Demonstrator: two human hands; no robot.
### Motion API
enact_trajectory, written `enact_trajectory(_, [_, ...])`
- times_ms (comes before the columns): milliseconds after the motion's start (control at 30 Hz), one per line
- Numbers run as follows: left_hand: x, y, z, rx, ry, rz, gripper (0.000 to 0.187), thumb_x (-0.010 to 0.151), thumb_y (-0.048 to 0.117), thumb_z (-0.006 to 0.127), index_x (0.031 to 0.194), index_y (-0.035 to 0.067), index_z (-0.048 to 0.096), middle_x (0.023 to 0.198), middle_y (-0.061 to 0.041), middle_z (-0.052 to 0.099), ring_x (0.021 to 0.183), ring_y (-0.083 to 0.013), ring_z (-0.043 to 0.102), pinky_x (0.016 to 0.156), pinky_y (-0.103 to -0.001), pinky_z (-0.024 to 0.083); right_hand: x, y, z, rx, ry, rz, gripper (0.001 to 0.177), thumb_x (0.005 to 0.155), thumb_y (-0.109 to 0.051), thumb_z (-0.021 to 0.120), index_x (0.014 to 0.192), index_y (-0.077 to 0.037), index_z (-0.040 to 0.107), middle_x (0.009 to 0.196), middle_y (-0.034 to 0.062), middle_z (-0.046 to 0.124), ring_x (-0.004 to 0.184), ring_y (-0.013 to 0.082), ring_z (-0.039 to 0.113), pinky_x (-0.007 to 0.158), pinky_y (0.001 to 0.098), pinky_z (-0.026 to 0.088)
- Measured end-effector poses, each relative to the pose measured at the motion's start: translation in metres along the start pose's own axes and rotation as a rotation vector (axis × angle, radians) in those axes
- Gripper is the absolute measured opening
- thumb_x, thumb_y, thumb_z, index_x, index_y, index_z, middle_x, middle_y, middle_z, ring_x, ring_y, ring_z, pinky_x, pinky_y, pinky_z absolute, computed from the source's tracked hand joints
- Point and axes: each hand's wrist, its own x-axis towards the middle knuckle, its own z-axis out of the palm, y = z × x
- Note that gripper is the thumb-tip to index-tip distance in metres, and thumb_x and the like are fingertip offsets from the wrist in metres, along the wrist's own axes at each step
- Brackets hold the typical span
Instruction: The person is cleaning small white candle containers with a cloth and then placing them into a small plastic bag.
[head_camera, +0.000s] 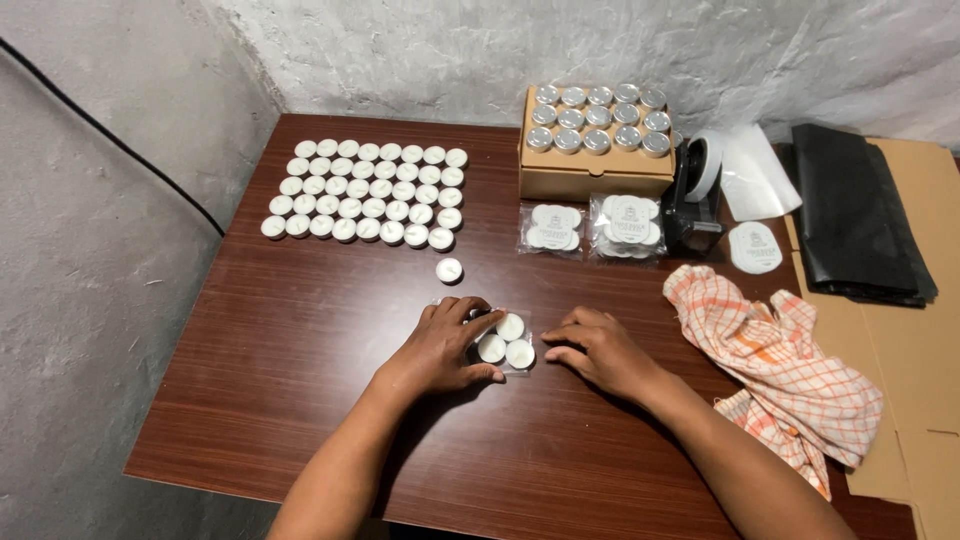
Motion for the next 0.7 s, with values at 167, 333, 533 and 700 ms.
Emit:
enact_trajectory(167, [-0.009,-0.001,-0.019,0.037,-0.070,-0.056,0.087,0.079,0.065,0.073,0.150,0.022,0.049,0.141,-0.011,0.052,0.131,-0.0321,0.048,0.105,-0.049,0.039,0.000,0.011,-0.017,-0.162,0.084,0.013,0.020,0.089,-0.036,0.077,0.105,-0.024,0.080,0.099,0.0007,0.072,0.098,0.0220,0.072,0.083,0.0354,0.052])
enact_trajectory(333, [-0.019,0.000,-0.035,0.034,-0.142,-0.110,0.087,0.080,0.063,0.074,0.152,0.022,0.047,0.144,-0.010,0.051,0.134,-0.0330,0.047,0.107,-0.051,0.040,-0.001,0.010,-0.033,-0.211,0.181,0.020,0.021,0.089,-0.034,0.078,0.105,-0.019,0.080,0.099,0.0046,0.071,0.096,0.0258,0.072,0.083,0.0371,0.055])
enact_trajectory(533, [-0.027,-0.011,-0.037,0.007,-0.205,-0.209,0.080,0.080,0.047,0.082,0.150,0.025,0.049,0.145,-0.007,0.051,0.136,-0.0334,0.046,0.105,-0.057,0.044,0.006,0.010,-0.027,-0.193,0.225,-0.013,0.019,0.088,-0.030,0.078,0.104,-0.020,0.081,0.098,0.0053,0.070,0.095,0.0270,0.073,0.080,0.0380,0.060])
enact_trajectory(700, [-0.031,-0.034,-0.029,0.002,-0.180,-0.286,0.081,0.075,0.024,0.089,0.146,0.025,0.051,0.143,-0.006,0.052,0.132,-0.0352,0.049,0.097,-0.059,0.051,0.022,0.005,-0.011,-0.178,0.159,-0.035,0.021,0.090,-0.031,0.077,0.106,-0.019,0.079,0.099,0.0055,0.070,0.095,0.0271,0.074,0.080,0.0379,0.061])
